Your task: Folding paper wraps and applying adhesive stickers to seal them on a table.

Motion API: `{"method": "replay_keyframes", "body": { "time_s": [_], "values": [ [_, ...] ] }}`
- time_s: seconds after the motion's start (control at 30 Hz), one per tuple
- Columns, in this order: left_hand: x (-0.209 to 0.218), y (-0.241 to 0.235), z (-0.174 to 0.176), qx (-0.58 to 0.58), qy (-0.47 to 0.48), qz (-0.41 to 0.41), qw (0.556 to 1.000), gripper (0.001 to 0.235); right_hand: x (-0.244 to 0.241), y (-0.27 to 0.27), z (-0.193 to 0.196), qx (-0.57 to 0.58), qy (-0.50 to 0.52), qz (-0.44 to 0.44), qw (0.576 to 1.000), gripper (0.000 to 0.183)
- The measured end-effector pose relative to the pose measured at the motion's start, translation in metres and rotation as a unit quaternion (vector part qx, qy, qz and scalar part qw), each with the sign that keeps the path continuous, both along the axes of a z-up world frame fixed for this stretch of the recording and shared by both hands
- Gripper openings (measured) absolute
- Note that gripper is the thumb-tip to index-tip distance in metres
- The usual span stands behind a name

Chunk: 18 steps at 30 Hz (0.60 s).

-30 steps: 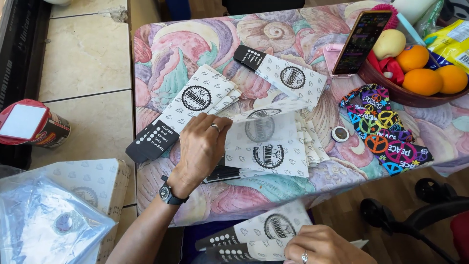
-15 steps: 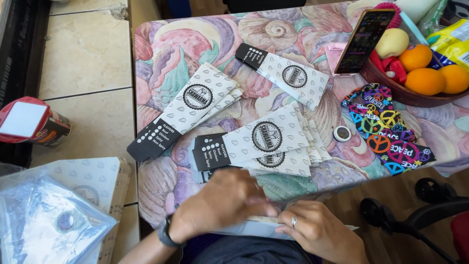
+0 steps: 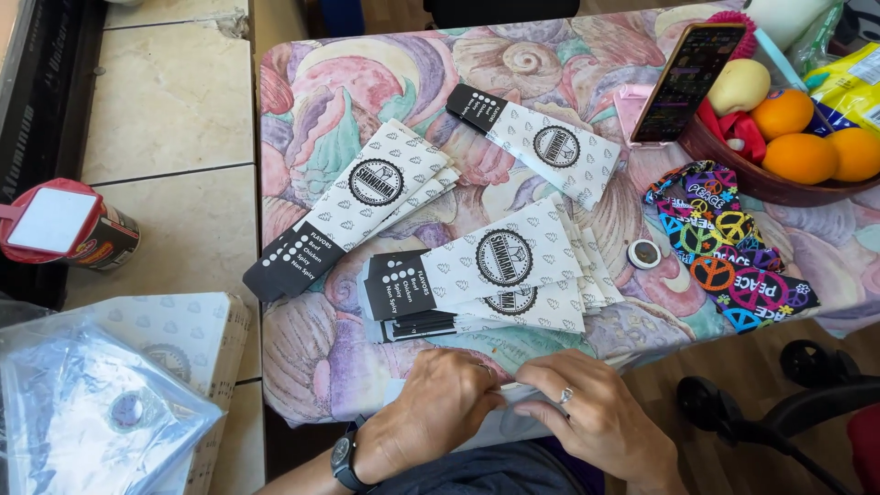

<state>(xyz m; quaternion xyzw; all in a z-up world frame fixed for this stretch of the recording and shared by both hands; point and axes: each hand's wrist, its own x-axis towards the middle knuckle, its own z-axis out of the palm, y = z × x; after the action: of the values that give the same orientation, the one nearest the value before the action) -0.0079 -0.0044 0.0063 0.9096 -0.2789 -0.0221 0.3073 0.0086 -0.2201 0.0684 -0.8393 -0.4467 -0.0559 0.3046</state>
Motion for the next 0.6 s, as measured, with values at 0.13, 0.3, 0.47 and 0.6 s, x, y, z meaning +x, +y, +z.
{"method": "replay_keyframes", "body": {
  "time_s": [0.13, 0.3, 0.47, 0.6],
  "values": [
    [0.005, 0.003, 0.010, -0.061, 0.053, 0.007, 0.997, 0.018, 0.000, 0.002, 0.008, 0.036, -0.014, 0.008, 0.999, 0.016],
    [0.007, 0.002, 0.006, -0.072, 0.087, 0.028, 0.993, 0.019, 0.001, -0.001, -0.004, 0.016, -0.025, -0.007, 1.000, 0.022],
    [0.013, 0.006, 0.019, -0.072, 0.099, 0.013, 0.992, 0.037, -0.002, -0.001, -0.002, 0.012, -0.016, -0.029, 0.999, 0.026],
    [0.034, 0.023, 0.032, -0.071, 0.014, 0.006, 0.997, 0.022, -0.015, -0.004, 0.012, 0.010, -0.090, -0.011, 0.996, 0.015]
  ]
}}
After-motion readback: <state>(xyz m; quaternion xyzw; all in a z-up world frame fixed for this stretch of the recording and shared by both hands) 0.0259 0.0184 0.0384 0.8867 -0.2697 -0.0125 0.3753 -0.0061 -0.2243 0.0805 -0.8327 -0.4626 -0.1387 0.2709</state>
